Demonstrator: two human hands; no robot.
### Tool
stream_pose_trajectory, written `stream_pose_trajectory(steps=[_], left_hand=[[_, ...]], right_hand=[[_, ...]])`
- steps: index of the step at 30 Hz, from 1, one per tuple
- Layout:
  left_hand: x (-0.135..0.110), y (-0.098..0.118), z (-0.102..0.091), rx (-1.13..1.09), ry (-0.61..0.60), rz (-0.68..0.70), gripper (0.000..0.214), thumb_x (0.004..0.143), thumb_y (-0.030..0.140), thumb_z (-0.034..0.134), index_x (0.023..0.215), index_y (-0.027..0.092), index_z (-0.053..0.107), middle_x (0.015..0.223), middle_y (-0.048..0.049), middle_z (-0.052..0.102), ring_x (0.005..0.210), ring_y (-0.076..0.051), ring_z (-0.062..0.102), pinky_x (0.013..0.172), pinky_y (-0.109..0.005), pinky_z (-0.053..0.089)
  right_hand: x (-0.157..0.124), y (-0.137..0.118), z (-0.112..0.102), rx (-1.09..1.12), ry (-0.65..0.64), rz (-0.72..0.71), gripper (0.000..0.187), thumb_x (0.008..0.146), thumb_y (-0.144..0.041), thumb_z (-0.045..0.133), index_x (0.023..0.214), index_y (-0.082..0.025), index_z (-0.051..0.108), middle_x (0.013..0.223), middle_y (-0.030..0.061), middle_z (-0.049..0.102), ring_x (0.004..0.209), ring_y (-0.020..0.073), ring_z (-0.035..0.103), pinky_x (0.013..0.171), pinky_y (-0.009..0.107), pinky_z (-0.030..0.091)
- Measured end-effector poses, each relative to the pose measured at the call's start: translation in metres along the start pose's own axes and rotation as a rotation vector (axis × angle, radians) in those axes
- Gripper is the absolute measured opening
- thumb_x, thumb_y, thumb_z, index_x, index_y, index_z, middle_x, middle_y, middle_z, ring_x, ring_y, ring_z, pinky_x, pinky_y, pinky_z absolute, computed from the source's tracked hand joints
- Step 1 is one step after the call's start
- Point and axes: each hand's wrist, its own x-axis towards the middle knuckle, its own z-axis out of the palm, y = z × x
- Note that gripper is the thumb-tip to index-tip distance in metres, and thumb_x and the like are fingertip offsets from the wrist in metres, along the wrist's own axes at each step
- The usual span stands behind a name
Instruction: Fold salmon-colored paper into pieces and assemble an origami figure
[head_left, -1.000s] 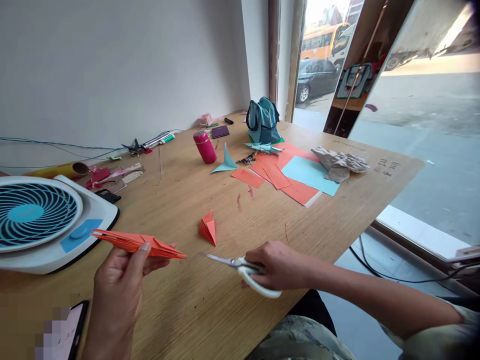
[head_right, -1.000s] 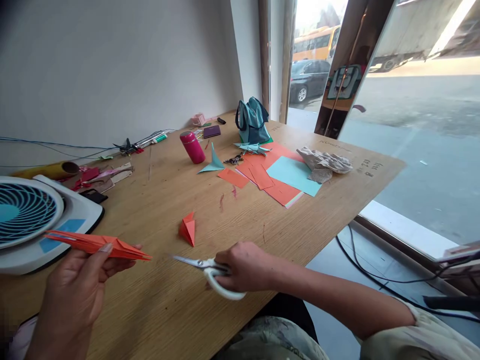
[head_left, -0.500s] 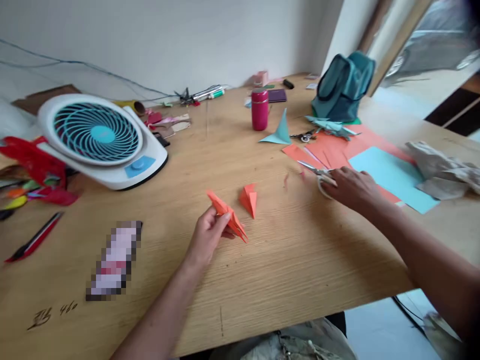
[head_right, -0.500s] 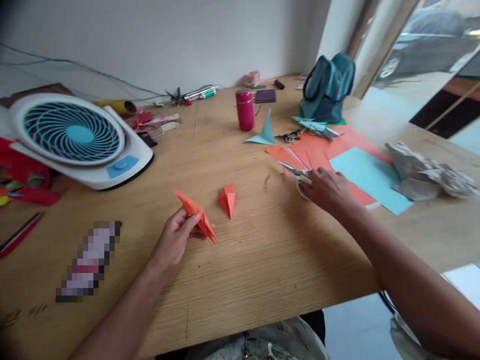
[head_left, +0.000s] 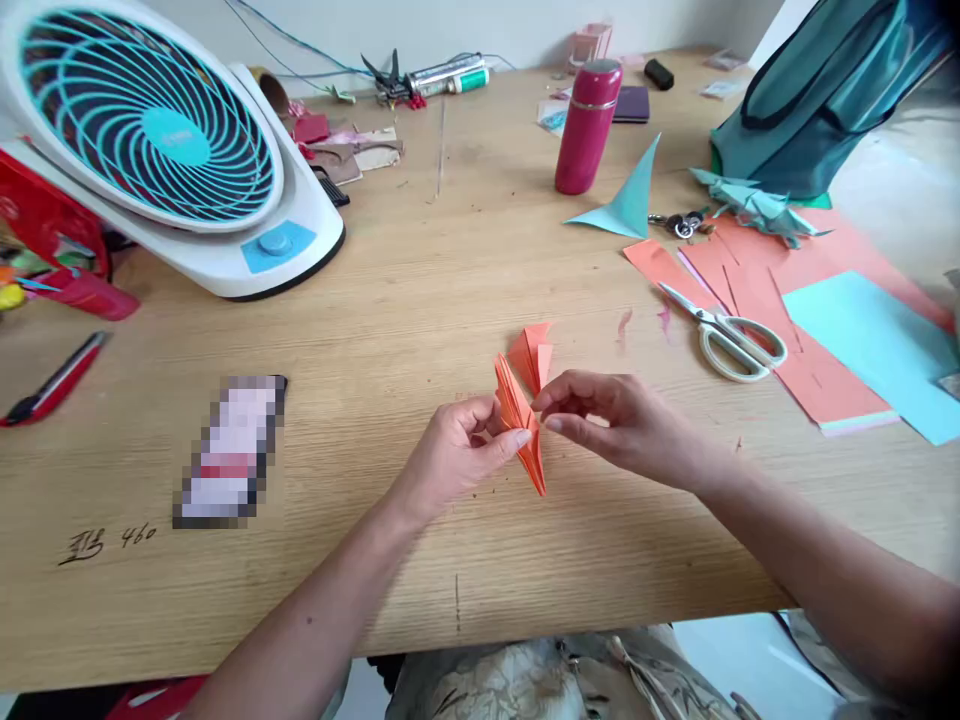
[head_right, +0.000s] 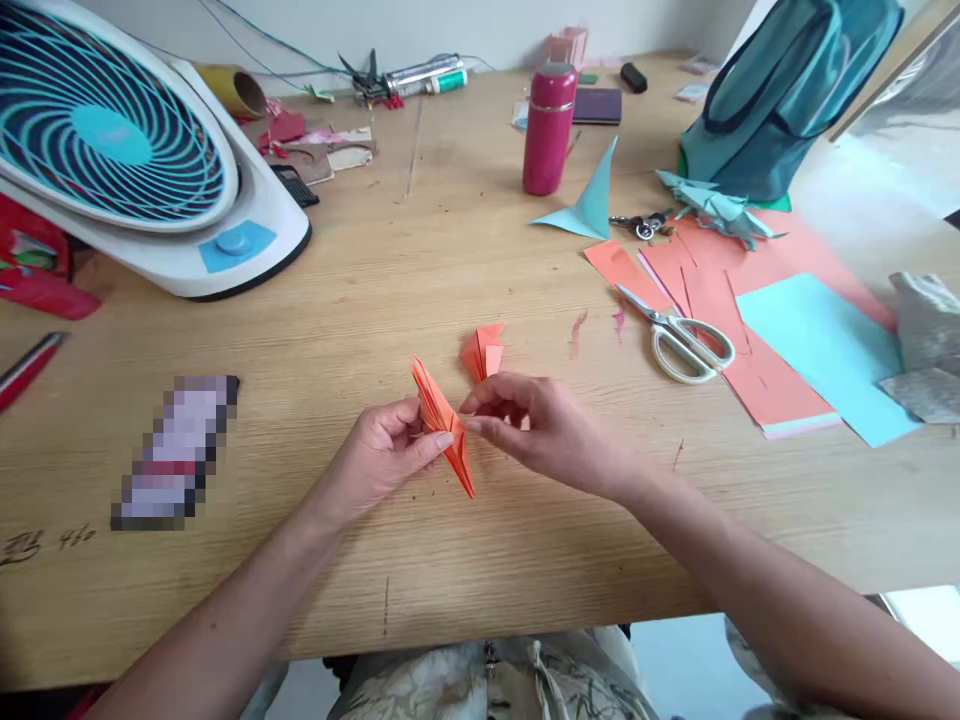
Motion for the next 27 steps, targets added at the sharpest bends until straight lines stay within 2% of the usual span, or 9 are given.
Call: stream_pose_trajectory(steps=[2,4,9,12,17,19,22,27], left_hand=[[-0.002,0.001,0.000,0.008,-0.009,-0.023,0.019,0.080,0.034,0.072,0.079,0.016,0.069,0.067,0.0027,0.057,0.059,-0.009,0.049,0.054,-0.021,0.042],[-0.004,0.002,0.000,0.018,0.008,-0.046,0.021,0.080,0.036,0.073,0.076,0.016,0.069,0.065,0.0029,0.057,0.057,-0.009,0.048,0.052,-0.021,0.040],[-0.005,0.001,-0.002,0.052,0.134,-0.062,0.023,0.078,0.037,0.077,0.072,0.016,0.072,0.067,-0.0004,0.067,0.062,-0.013,0.056,0.058,-0.024,0.044],[-0.005,-0.001,-0.002,0.071,0.176,-0.076,0.023,0.078,0.038,0.078,0.072,0.016,0.074,0.069,-0.0019,0.069,0.064,-0.015,0.059,0.059,-0.025,0.044],[-0.005,0.000,-0.002,0.082,0.129,-0.063,0.021,0.082,0.037,0.073,0.080,0.016,0.076,0.074,-0.0031,0.071,0.068,-0.016,0.061,0.062,-0.026,0.045],[-0.006,0.000,-0.001,0.106,0.088,-0.060,0.022,0.084,0.036,0.071,0.075,0.016,0.073,0.069,-0.0011,0.066,0.063,-0.014,0.056,0.058,-0.025,0.042],[-0.007,0.002,0.000,0.174,0.036,-0.068,0.029,0.082,0.033,0.069,0.059,0.017,0.062,0.056,0.0027,0.053,0.055,-0.010,0.044,0.052,-0.024,0.033],[-0.009,0.002,0.001,0.259,0.049,-0.030,0.028,0.081,0.027,0.067,0.055,0.017,0.060,0.055,0.0027,0.049,0.056,-0.010,0.042,0.052,-0.023,0.031]], right_hand=[[0.005,0.001,0.015,0.171,-0.012,0.015,0.026,0.094,-0.043,0.063,0.092,-0.017,0.067,0.077,0.0013,0.065,0.066,0.0128,0.054,0.059,0.025,0.042],[0.006,0.006,0.023,0.252,0.006,0.036,0.026,0.093,-0.043,0.065,0.089,-0.017,0.065,0.075,0.0000,0.062,0.065,0.0122,0.053,0.057,0.025,0.040],[0.005,0.005,0.038,0.247,0.175,0.099,0.022,0.090,-0.038,0.067,0.083,-0.018,0.061,0.071,-0.0004,0.061,0.063,0.0121,0.052,0.057,0.026,0.039],[0.004,0.002,0.046,0.298,0.210,0.132,0.025,0.089,-0.041,0.068,0.082,-0.019,0.058,0.070,-0.0006,0.059,0.062,0.0126,0.052,0.056,0.026,0.039],[0.004,0.007,0.046,0.390,0.180,0.121,0.029,0.089,-0.047,0.069,0.085,-0.020,0.059,0.075,0.0002,0.060,0.068,0.0140,0.054,0.062,0.027,0.044],[0.006,0.009,0.044,0.458,0.119,0.113,0.030,0.088,-0.048,0.071,0.089,-0.020,0.061,0.081,0.0013,0.062,0.074,0.0150,0.057,0.068,0.028,0.048],[0.009,0.010,0.044,0.599,0.044,0.114,0.036,0.082,-0.052,0.078,0.082,-0.019,0.061,0.078,-0.0002,0.061,0.072,0.0139,0.057,0.068,0.028,0.050],[0.008,0.009,0.050,0.666,0.088,0.155,0.039,0.073,-0.050,0.086,0.072,-0.019,0.061,0.070,-0.0020,0.061,0.066,0.0124,0.056,0.064,0.027,0.049]])
